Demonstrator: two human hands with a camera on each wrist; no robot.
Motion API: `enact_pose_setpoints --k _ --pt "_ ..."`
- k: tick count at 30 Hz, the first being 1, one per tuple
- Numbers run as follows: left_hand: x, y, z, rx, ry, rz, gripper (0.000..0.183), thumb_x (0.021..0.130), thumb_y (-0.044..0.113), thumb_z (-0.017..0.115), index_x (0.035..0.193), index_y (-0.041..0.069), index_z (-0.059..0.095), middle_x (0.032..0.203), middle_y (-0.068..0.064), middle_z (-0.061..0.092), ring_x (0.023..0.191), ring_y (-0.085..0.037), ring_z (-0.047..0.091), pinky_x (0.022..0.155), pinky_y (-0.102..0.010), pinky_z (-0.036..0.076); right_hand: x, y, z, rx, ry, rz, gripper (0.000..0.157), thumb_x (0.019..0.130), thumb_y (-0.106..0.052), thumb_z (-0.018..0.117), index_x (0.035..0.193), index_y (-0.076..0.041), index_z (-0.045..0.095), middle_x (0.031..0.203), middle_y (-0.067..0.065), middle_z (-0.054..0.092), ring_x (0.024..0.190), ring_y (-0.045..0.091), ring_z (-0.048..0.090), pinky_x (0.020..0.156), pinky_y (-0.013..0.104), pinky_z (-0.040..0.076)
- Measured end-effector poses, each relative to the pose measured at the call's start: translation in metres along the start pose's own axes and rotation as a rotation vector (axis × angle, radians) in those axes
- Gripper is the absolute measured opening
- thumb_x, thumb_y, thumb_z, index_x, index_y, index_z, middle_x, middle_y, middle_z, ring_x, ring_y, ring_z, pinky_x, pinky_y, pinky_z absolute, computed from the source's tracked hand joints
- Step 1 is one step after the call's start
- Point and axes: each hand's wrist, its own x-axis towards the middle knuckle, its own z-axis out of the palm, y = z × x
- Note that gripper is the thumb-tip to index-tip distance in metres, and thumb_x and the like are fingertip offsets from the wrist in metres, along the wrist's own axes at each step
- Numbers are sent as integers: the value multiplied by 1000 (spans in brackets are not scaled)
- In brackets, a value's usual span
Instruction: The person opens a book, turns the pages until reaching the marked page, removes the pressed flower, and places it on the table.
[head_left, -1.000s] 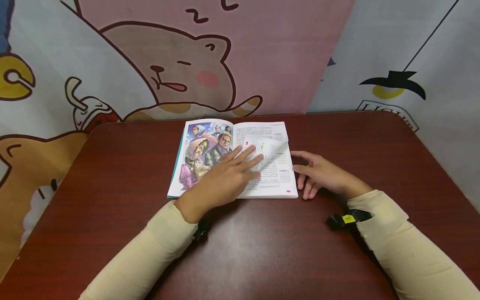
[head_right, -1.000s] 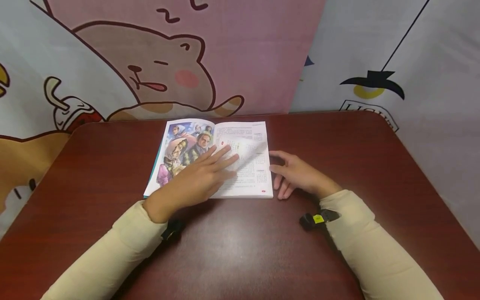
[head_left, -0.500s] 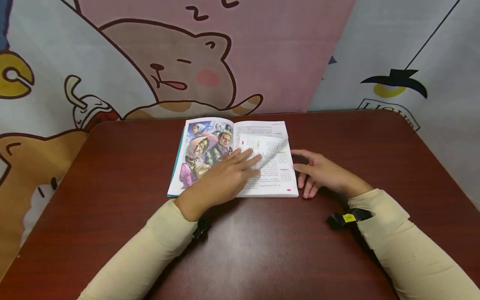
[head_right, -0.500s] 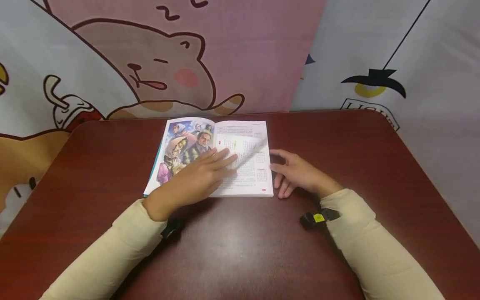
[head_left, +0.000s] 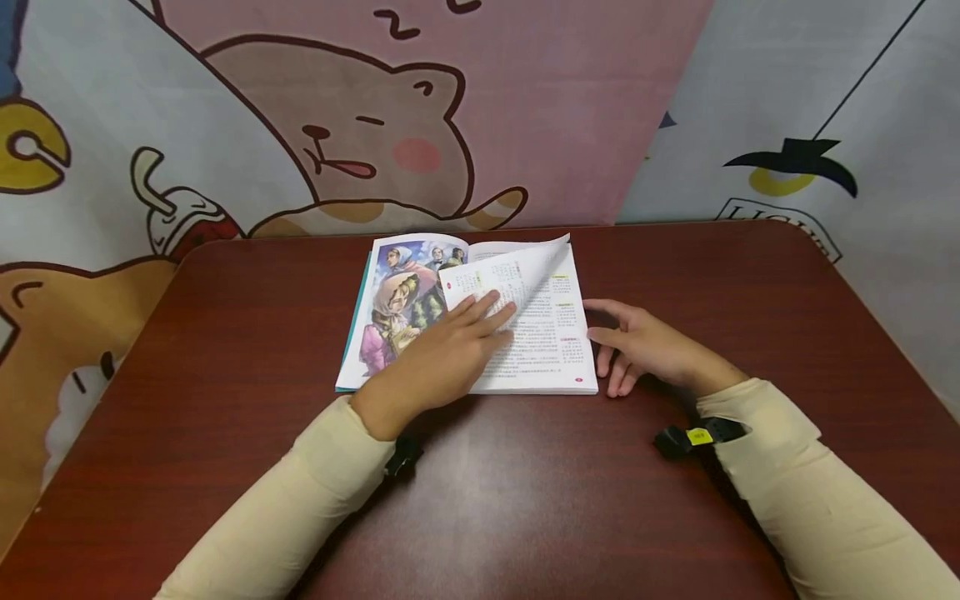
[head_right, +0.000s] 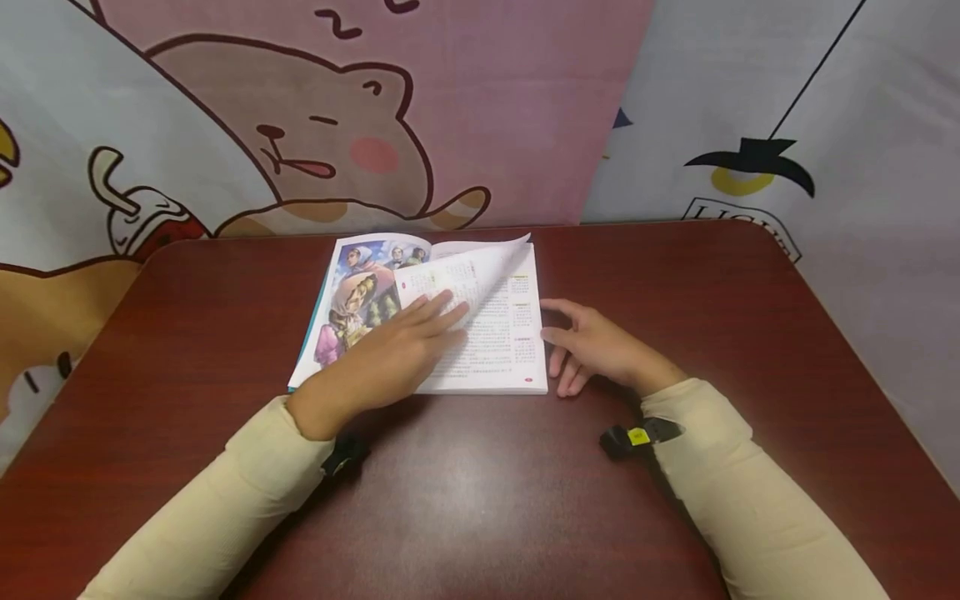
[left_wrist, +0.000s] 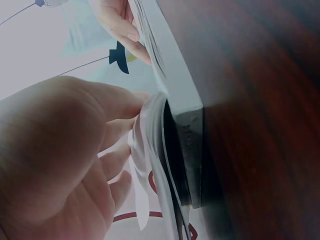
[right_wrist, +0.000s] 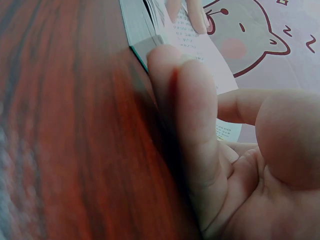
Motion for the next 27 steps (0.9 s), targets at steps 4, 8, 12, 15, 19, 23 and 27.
enact_pose_setpoints --k 4,8,12,15,19,23,27 --pt "-1 1 0 9 -14 -16 36 100 7 51 134 8 63 156 -13 44 149 -36 33 121 -49 28 0 1 0 3 -2 -7 64 106 -26 48 160 -20 14 73 15 63 53 30 69 54 46 59" --pt "-1 1 -1 9 -31 -40 38 100 5 48 136 7 61 158 -13 40 151 -36 29 122 -50 27 0 1 0 1 -2 -7 64 106 -25 48 160 -19 14 73 15 63 53 31 69 54 45 59" --pt "-1 0 -2 1 -50 -59 41 98 2 48 137 7 60 159 -12 39 152 -35 28 122 -50 27 0 0 0 -1 2 -7 64 106 -25 48 160 -19 15 73 15 63 53 31 69 54 46 59" --pt "-1 0 -2 -9 -63 -70 43 97 1 49 137 7 60 160 -11 38 152 -34 27 122 -50 27 0 0 0 -1 0 -5 64 106 -25 48 160 -19 14 74 15 63 53 31 69 54 46 59" --pt "-1 1 -3 -19 -66 -83 43 97 3 48 138 8 60 161 -12 37 152 -34 26 122 -51 27 0 0 -1 -3 2 -5 65 106 -26 48 160 -20 14 74 15 63 53 31 69 54 46 59" --pt "-1 0 -3 -17 -76 -100 42 99 5 46 139 8 59 161 -13 35 153 -34 26 122 -50 27 0 1 -1 0 0 -9 64 106 -25 48 160 -20 14 73 15 63 53 31 69 54 46 59" --pt "-2 0 -2 -13 -89 -120 43 100 7 45 141 10 58 162 -14 34 153 -33 25 121 -51 28 0 1 0 3 -2 -7 64 106 -25 49 160 -20 14 73 15 63 53 30 69 54 46 59"
